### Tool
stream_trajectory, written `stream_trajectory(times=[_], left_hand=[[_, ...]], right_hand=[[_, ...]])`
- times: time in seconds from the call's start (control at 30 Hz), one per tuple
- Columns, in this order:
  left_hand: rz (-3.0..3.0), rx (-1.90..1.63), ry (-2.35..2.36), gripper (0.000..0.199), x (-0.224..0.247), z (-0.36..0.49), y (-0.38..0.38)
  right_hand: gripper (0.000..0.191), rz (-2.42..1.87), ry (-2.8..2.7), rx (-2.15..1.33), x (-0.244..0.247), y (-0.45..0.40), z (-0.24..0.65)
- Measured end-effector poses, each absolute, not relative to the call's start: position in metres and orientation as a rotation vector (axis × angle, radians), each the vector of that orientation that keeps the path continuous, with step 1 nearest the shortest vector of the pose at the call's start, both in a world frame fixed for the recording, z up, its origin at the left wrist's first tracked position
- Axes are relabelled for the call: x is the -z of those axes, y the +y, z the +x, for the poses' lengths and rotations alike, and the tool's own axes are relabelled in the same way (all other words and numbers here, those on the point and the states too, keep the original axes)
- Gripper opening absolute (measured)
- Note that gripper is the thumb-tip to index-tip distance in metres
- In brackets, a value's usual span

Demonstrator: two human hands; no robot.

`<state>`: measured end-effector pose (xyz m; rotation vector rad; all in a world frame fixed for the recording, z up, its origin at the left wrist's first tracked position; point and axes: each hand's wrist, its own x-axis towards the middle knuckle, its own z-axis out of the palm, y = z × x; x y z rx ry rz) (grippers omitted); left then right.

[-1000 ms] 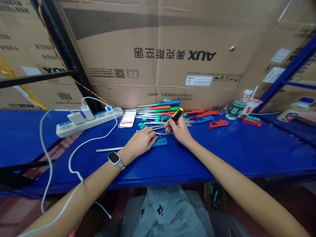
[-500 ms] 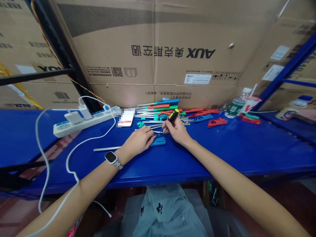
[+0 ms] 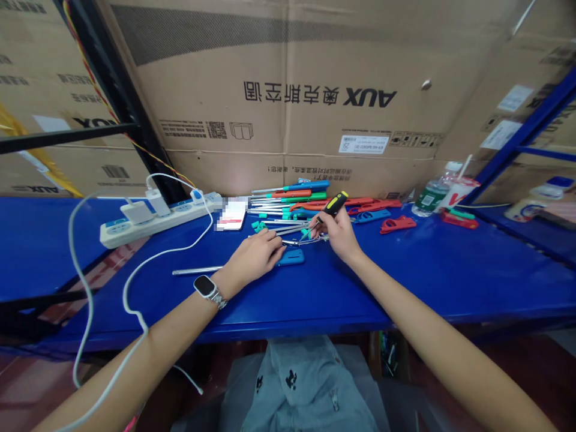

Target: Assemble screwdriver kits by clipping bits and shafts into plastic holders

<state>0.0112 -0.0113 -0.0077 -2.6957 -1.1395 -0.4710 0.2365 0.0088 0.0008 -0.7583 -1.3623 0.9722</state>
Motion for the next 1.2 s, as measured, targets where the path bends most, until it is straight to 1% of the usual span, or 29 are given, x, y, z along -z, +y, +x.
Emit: stream_trajectory(times=[0.53, 0.77, 1.2], left_hand=[[-2.719, 0.512, -1.143, 0.032, 0.0075, 0.0093, -0.0107], [-2.724, 0.504, -1.166, 0.032, 0.0066, 0.0093, -0.0115], [-2.702, 0.49, -1.148, 0.035, 0.0072, 0.0092, -0.0117]], right_hand=[[0.024, -0.743, -1.364, -1.057, -0.0063, -0.0005, 0.2352], [0.027, -0.753, -1.371, -1.081, -0.0056, -0.0008, 0.235], [0.027, -0.763, -1.363, -1.128, -0.0062, -0.0013, 0.2332]])
